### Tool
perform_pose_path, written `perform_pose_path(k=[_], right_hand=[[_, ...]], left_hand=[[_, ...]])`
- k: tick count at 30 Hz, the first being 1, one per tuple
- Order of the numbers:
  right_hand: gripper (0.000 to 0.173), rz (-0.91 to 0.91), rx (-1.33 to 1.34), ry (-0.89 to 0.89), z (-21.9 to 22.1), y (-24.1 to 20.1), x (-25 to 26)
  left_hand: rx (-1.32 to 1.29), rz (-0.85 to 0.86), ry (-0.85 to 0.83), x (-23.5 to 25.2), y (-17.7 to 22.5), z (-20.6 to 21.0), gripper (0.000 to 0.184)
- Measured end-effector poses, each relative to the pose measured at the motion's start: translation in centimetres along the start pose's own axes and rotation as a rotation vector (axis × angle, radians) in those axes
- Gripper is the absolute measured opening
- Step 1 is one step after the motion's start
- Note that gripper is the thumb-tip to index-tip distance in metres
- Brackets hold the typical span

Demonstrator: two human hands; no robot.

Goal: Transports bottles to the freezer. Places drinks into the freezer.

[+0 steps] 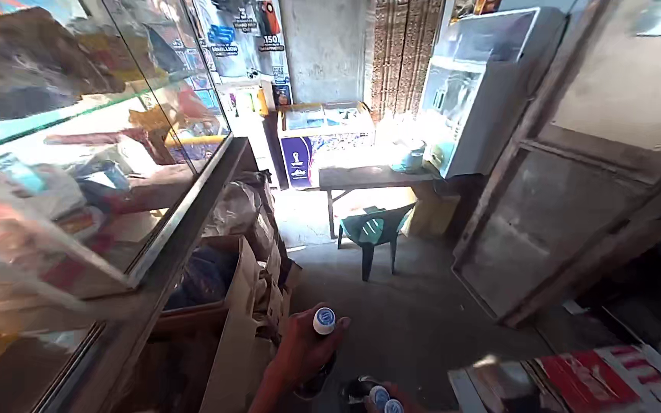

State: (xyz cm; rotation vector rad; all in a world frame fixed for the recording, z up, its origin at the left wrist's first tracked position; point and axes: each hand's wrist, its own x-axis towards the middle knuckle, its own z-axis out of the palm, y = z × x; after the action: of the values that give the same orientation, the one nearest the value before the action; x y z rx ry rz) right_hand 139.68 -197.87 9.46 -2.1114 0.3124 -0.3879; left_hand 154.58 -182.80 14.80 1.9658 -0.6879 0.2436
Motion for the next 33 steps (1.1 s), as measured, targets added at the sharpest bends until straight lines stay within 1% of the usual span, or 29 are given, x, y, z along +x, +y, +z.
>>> perform_pose_path(k=[2, 5, 9, 11, 13, 15, 18, 20, 23, 27, 31, 33], right_hand=[[0.031, -0.061, 0.018, -0.026, 1.5, 0.9, 5.9], [0.028, -0.148, 0.049, -0.105, 3.8, 1.1, 15.6], [0.029, -0.177, -0.026, -0.189, 6.4, -0.3, 27.1], [0.030, -0.194, -0.051, -0.211, 8.0, -1.2, 32.8], [0.029, -0.225, -0.059, -0.222, 10.0, -1.5, 38.6], [0.030, -0.244, -0.055, -0.225, 12.2, -1.8, 44.3], [0.030, -0.277, -0.051, -0.182, 15.6, -2.4, 52.6], [0.031, -0.297, -0.056, -0.121, 17.6, -3.0, 58.1], [0.033, -0.313, -0.067, -0.033, 19.3, -4.5, 65.6], [0.034, -0.290, -0.090, 0.034, 20.5, -7.2, 75.8], [0.036, -0.302, -0.098, 0.077, 22.4, -7.0, 86.4], [0.035, -0.292, -0.098, 0.073, 23.6, -6.4, 91.8]], left_hand=[[0.018, -0.016, 0.028, 3.8, -2.5, 0.1, 0.028], [0.034, -0.001, 0.111, 10.0, -5.7, -0.8, 0.026], [0.031, -0.057, 0.249, 16.4, -9.2, -2.5, 0.024], [-0.015, -0.087, 0.292, 19.7, -11.4, -3.4, 0.021], [-0.058, -0.116, 0.310, 23.1, -14.3, -4.1, 0.017], [-0.080, -0.116, 0.306, 26.5, -18.1, -4.7, 0.016], [-0.081, -0.095, 0.271, 31.7, -25.1, -5.2, 0.018], [-0.038, -0.097, 0.229, 36.0, -28.6, -5.9, 0.020], [-0.016, -0.082, 0.184, 42.2, -32.7, -7.2, 0.021], [-0.050, -0.067, 0.186, 50.4, -37.4, -8.1, 0.021], [-0.083, -0.090, 0.204, 57.9, -42.8, -7.9, 0.020], [-0.083, -0.131, 0.210, 61.7, -45.6, -7.7, 0.019]])
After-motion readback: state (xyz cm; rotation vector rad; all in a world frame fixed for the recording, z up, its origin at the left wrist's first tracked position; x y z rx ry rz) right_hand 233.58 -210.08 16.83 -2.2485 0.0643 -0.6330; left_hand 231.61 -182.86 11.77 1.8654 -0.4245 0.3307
